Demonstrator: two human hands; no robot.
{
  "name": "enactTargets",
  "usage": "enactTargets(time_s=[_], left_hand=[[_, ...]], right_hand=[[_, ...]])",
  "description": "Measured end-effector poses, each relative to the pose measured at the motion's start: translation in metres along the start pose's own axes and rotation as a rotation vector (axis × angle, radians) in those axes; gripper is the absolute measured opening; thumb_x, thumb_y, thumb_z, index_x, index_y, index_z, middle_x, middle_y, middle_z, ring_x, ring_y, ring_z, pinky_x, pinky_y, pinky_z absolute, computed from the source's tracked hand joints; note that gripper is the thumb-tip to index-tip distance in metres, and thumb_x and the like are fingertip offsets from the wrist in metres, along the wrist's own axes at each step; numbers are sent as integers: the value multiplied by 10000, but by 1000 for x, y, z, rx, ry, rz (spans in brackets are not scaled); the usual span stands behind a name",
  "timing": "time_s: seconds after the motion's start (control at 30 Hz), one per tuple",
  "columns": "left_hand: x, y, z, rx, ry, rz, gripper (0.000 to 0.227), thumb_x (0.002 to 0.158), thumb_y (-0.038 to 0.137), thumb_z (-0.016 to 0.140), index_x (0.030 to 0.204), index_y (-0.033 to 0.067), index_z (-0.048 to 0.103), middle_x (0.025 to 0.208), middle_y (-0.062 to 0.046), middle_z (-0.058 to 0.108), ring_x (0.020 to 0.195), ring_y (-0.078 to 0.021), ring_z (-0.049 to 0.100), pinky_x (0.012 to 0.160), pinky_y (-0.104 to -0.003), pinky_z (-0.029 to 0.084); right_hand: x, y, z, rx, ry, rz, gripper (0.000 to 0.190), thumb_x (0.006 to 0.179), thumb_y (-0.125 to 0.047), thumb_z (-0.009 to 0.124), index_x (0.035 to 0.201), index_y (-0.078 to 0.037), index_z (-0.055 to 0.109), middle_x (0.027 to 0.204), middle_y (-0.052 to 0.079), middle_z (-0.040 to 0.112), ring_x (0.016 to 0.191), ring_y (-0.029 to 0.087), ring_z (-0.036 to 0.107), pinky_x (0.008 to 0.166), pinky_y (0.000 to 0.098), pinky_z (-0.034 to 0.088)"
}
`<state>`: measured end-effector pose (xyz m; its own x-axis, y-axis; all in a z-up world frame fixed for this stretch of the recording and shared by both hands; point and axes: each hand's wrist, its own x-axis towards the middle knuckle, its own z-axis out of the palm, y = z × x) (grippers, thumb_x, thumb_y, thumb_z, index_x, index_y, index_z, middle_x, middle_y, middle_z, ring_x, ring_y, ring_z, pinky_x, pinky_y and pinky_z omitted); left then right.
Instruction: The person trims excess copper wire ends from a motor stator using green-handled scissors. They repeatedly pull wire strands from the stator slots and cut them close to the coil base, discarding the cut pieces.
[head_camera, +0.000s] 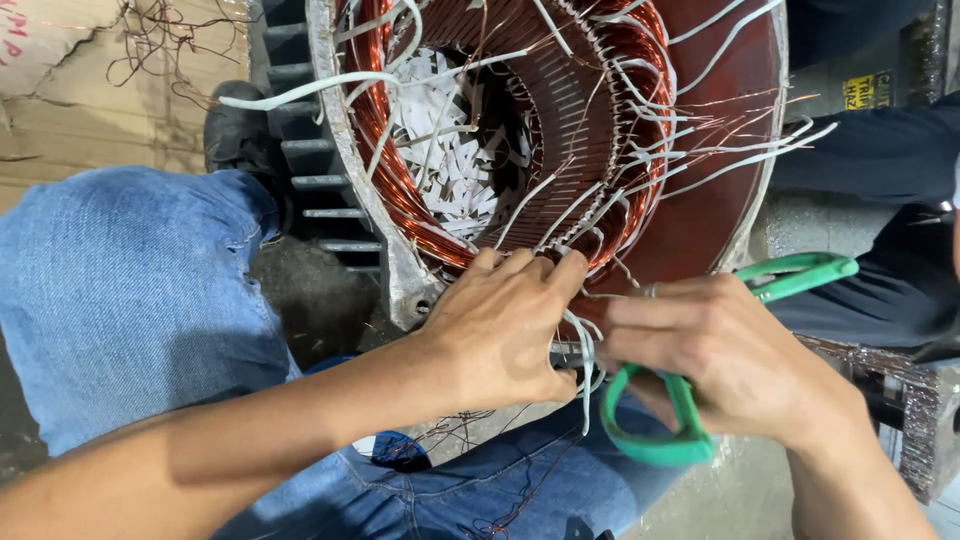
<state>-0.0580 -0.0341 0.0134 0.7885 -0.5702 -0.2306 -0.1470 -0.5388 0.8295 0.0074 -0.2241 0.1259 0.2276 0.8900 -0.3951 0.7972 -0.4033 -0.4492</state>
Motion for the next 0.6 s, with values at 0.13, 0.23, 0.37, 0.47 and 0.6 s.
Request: enactTargets(time_s=[0.13, 0.23, 0.37, 0.47, 0.6], left_hand=[[4, -4, 5, -5, 57, 37, 795, 770, 547, 895, 1306, 127, 484, 1035, -165, 745, 1034, -368, 651, 936, -535, 462], [6, -7, 5, 20, 5, 57, 836, 832, 601, 845, 1455, 138, 536, 1281, -179, 703, 1174, -358, 620, 1023, -563, 444], [6, -6, -23, -250, 18, 77, 453, 976, 480, 707, 1291, 159, 762, 1641, -149, 473, 1432, -353, 501, 1175, -587, 422], [30, -21, -41, -206, 24, 173, 353, 1029, 468, 630, 1042, 141, 763, 1297, -57, 555, 1133, -260, 578, 997, -477, 492], [73, -47, -32, -137, 290, 394, 616, 1102, 450, 648, 611, 127, 461, 525, 14, 430, 466, -262, 420, 852, -429, 554]], right_hand=[[1, 2, -3, -98, 62, 5, 43, 927, -168, 639, 957, -138, 641, 829, 32, 533, 567, 316, 476, 538, 433, 422], [-9, 5, -13, -31, -93, 122, 151, 811, -185, 841, 907, -180, 724, 830, -49, 636, 543, 213, 587, 455, 429, 454], [-31, 14, -30, -14, 266, 269, 123, 875, -22, 760, 970, -99, 770, 938, 44, 762, 709, 130, 728, 601, 247, 617], [-47, 37, -11, 47, 737, 305, 133, 1111, 21, 702, 1205, 95, 644, 1111, 268, 698, 927, 338, 756, 841, 384, 648], [-32, 65, 26, 200, 1202, 253, 155, 1246, -4, 573, 1306, 81, 457, 1053, 357, 636, 756, 342, 657, 709, 397, 555]])
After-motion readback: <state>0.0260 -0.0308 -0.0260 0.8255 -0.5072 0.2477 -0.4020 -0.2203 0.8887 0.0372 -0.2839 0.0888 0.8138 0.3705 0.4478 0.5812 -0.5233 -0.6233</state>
